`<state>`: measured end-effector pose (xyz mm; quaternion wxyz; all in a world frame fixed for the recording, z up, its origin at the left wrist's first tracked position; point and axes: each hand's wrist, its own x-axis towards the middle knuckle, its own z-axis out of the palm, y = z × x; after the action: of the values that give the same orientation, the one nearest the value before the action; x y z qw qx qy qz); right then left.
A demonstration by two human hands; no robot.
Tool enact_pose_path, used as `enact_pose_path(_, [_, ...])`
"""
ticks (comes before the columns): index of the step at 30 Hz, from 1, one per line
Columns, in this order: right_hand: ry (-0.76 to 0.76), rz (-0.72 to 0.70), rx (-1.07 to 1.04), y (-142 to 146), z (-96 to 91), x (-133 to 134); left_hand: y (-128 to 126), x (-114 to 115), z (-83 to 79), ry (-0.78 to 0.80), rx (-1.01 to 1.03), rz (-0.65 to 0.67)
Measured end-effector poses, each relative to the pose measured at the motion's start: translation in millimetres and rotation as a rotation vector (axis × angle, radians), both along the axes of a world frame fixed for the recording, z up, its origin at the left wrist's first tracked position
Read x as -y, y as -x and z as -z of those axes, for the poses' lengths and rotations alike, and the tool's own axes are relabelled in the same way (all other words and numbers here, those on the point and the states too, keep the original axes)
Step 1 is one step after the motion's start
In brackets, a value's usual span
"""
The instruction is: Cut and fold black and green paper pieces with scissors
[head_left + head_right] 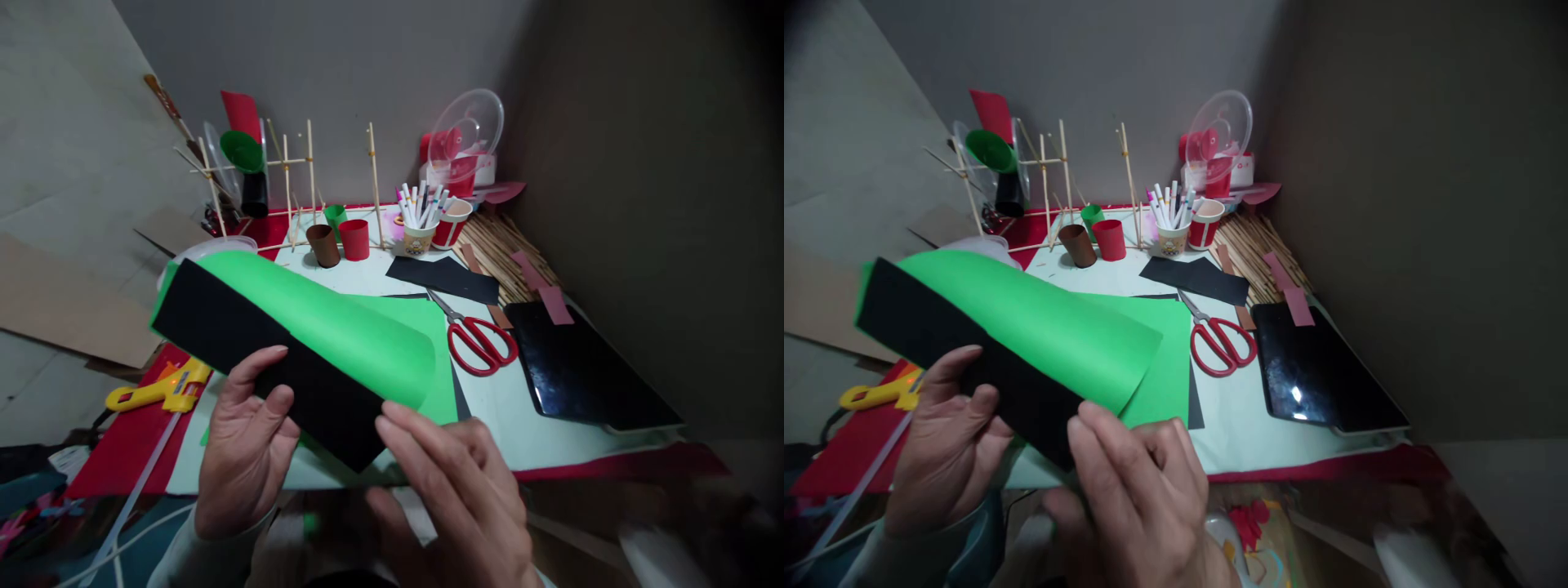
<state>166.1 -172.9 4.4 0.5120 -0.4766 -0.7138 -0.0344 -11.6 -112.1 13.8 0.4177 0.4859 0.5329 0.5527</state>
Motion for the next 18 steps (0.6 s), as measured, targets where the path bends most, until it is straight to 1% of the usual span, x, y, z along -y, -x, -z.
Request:
enact_pose_path(1, [-0.028,0.062,-0.020,2.2,-0.1,-0.8,-0.2,0.9,0.3,0.032,0.068,0.002])
enact_pose_path(3, [-0.046,0.145,-0.041,4.6,-1.7,-3.6,0.0,2.3,1.7,0.044,0.110,-0.005])
enact_pose_path(6, [0.011,0.135,-0.011,4.0,-7.0,-6.6,3.5,3.7,6.9,-0.011,0.037,-0.051])
enact_pose_path(8, [0.016,0.126,-0.002,2.9,-10.2,-6.2,6.7,4.3,11.1,-0.048,-0.039,-0.083])
enact_pose_path(10, [-0.001,0.112,-0.029,3.1,-11.3,-4.1,8.8,4.7,14.1,-0.075,-0.093,-0.080])
enact_pose_path(13, [-0.015,0.082,-0.065,6.1,-9.8,0.0,8.8,5.0,16.7,-0.112,-0.106,-0.072])
enact_pose_path(16, [-0.004,0.112,-0.022,9.8,-10.7,3.5,8.9,4.2,21.4,-0.156,-0.099,-0.074])
enact_pose_path(18, [-0.033,0.144,0.009,10.7,-14.5,4.7,10.3,2.5,25.9,-0.188,-0.099,-0.033])
